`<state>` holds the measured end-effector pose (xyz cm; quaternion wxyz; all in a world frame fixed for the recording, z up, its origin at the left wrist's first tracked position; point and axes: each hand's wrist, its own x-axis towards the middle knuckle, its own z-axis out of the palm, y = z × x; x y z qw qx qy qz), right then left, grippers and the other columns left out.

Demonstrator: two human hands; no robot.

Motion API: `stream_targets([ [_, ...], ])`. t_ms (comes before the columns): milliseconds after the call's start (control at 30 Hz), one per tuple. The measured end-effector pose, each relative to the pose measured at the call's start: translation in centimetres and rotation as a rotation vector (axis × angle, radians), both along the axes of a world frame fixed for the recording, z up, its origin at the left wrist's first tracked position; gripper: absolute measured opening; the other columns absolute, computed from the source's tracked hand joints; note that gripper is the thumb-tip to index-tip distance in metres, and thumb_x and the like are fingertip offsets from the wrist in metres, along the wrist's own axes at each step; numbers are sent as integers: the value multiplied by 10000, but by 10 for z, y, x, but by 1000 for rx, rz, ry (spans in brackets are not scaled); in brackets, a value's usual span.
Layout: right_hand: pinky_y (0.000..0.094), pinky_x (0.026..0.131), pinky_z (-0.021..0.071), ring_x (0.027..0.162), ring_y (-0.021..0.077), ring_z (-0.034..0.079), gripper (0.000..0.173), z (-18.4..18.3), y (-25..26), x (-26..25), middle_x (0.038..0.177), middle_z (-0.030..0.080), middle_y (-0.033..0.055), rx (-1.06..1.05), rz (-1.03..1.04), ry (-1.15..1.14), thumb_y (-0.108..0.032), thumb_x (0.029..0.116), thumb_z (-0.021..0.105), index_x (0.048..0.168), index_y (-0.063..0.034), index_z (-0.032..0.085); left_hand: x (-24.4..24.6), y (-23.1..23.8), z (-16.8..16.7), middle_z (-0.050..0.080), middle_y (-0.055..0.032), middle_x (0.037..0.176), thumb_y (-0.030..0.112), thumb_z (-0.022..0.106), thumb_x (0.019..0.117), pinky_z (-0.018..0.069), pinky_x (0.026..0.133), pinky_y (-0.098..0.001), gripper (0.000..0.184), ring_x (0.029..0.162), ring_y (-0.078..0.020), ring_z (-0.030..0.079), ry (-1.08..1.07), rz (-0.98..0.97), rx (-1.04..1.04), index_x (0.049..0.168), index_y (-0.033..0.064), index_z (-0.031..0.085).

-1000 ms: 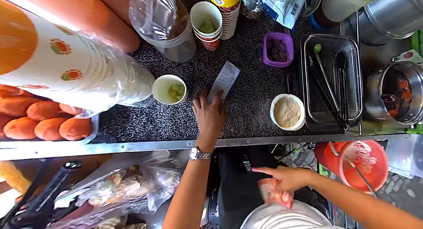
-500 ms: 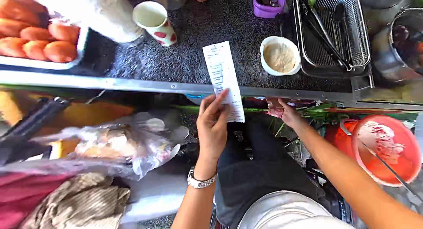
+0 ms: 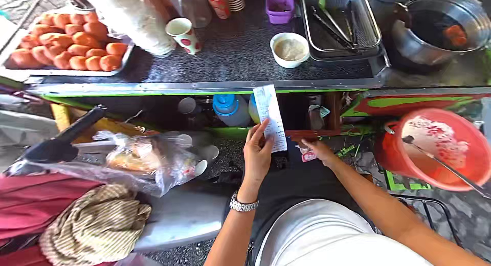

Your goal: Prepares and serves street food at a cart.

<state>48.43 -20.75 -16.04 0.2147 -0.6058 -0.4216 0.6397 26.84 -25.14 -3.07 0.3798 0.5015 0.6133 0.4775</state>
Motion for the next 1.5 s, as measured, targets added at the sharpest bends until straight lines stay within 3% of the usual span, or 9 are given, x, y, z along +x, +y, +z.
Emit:
stream_targets([
  [167, 408, 906, 580, 923, 220, 717, 280, 25, 1, 38, 1060, 721, 200, -21, 359, -154, -143, 1029, 609, 1173, 88, 675, 26, 28, -30, 552, -212, 1389, -14, 608, 945, 541, 921, -445, 443, 1080, -282, 640, 139, -177, -350, 1385, 29, 601],
  [467, 405, 1049, 499, 1247, 249, 591, 426, 77, -2, 82, 1414, 569, 198, 250, 247, -139, 45, 924, 595, 1342, -17, 652, 62, 109, -70, 403, -345, 1488, -73, 616, 900, 471, 1001, -642, 529, 1283, -523, 504, 901, -280, -232, 1409, -117, 480],
  [733, 599, 1077, 449, 1341, 449, 515, 531, 83, 56, 50, 1518, 498, 233, 865, 289, -766, -122, 961, 706, 1435, 53, 543, 89, 109, -65, 413, -330, 1488, 292, 689, 983, 464, 990, -640, 528, 1309, -529, 472, 975, -386, -39, 1334, -79, 553],
  [967, 544, 1111, 449, 1507, 435, 319, 408, 53, 110, -6, 1643, 301, 234, 477, 709, -994, 84, 1016, 451, 1418, 113, 513, 68, 136, -78, 231, -194, 1666, -114, 531, 953, 499, 917, -627, 666, 1345, -525, 445, 1190, -510, -264, 1521, 229, 488],
  [1100, 505, 1083, 481, 1475, 425, 377, 548, 32, 121, -12, 1657, 299, 202, 589, 559, -947, 74, 1011, 481, 1549, 31, 391, 57, 130, -82, 396, -276, 1549, 2, 525, 1000, 410, 1081, -596, 366, 1367, -483, 439, 1118, -454, -289, 1347, -113, 554],
  [1233, 578, 1008, 523, 1354, 462, 513, 807, 28, 111, -12, 1589, 385, 241, 591, 407, -734, 102, 885, 648, 1602, -71, 320, 73, 118, -84, 277, -258, 1628, 247, 711, 919, 419, 1013, -685, 636, 1397, -526, 385, 1004, -387, -77, 1469, 24, 483],
  [1300, 590, 996, 528, 1284, 459, 577, 847, 27, 102, -7, 1528, 463, 248, 598, 278, -658, 94, 888, 652, 1620, -74, 262, 79, 123, -89, 268, -199, 1654, 168, 748, 896, 230, 1118, -753, 587, 1492, -511, 229, 1098, -530, -128, 1447, 92, 561],
  [1400, 607, 948, 558, 1207, 477, 623, 822, 21, 87, -5, 1481, 498, 281, 655, 201, -641, 87, 865, 693, 1574, -17, 291, 68, 130, -101, 313, -230, 1629, -38, 610, 938, 30, 1219, -697, 466, 1535, -471, 151, 1320, -570, -112, 1400, -60, 551],
  [1500, 594, 1017, 529, 1282, 453, 577, 595, 16, 88, -14, 1533, 454, 264, 578, 407, -680, 9, 896, 691, 1460, 14, 501, 51, 144, -107, 234, -262, 1647, -84, 486, 978, 105, 1280, -501, 429, 1555, -374, 165, 1362, -406, -184, 1399, -163, 468],
])
